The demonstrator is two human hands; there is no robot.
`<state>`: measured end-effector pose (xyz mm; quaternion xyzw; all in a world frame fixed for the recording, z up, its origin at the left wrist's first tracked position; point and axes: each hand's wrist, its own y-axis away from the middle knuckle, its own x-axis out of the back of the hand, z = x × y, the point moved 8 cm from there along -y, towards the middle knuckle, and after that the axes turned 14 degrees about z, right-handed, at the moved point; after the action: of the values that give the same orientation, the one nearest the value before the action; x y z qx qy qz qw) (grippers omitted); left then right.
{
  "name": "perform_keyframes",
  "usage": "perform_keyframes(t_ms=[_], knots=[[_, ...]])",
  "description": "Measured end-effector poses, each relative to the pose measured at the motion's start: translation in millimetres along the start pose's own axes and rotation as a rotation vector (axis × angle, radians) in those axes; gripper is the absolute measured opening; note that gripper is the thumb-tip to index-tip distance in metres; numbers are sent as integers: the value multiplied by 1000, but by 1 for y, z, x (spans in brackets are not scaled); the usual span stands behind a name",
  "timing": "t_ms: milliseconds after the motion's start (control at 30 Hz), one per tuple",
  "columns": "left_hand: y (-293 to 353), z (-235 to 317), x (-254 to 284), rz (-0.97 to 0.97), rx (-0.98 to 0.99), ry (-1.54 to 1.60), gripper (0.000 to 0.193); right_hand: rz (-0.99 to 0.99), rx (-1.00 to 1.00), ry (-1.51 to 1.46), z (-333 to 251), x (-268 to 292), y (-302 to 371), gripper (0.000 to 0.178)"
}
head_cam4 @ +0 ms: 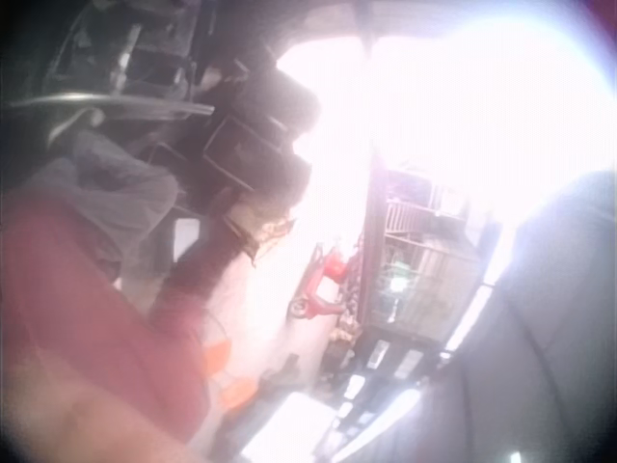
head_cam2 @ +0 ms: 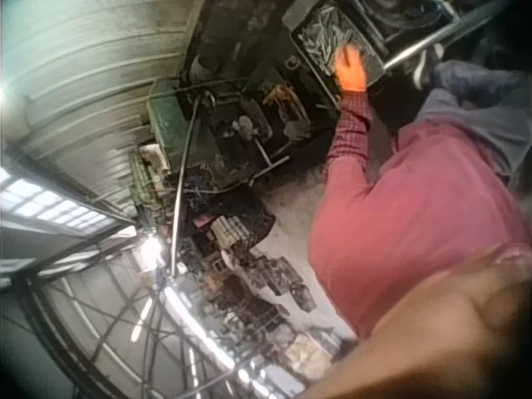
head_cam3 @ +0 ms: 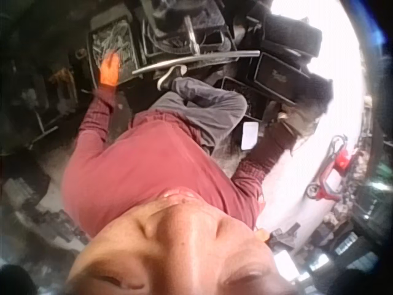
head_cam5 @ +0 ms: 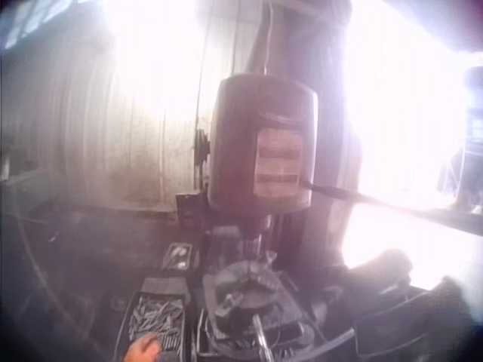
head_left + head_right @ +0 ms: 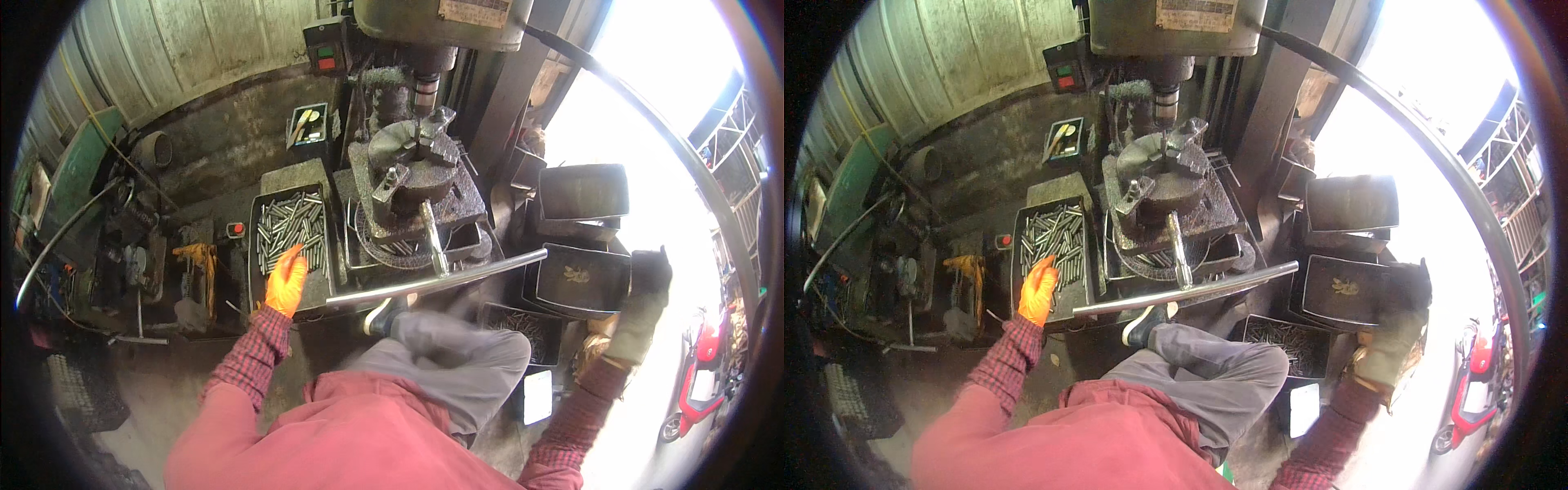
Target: The person repeatedly places small metal pins into a drill press chuck, operates the machine to drill, then removes and sets aside the finished pieces. The cycle continues with multiple pins processed one at a time.
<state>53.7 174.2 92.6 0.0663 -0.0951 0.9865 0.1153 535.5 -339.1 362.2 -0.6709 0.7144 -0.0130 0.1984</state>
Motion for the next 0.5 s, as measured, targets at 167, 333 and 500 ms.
perform_keyframes(t_ms=[167,333,500], knots=[[69,123,-116,-793,-534,-502,67,-19,-76,180,120,-85,69,64],[69,92,-154,-941,-290,-743,44,-181,-744,-547,159,-155,112,52],[75,58,-159,-913,-362,-654,37,-245,-786,-796,142,-183,105,46]])
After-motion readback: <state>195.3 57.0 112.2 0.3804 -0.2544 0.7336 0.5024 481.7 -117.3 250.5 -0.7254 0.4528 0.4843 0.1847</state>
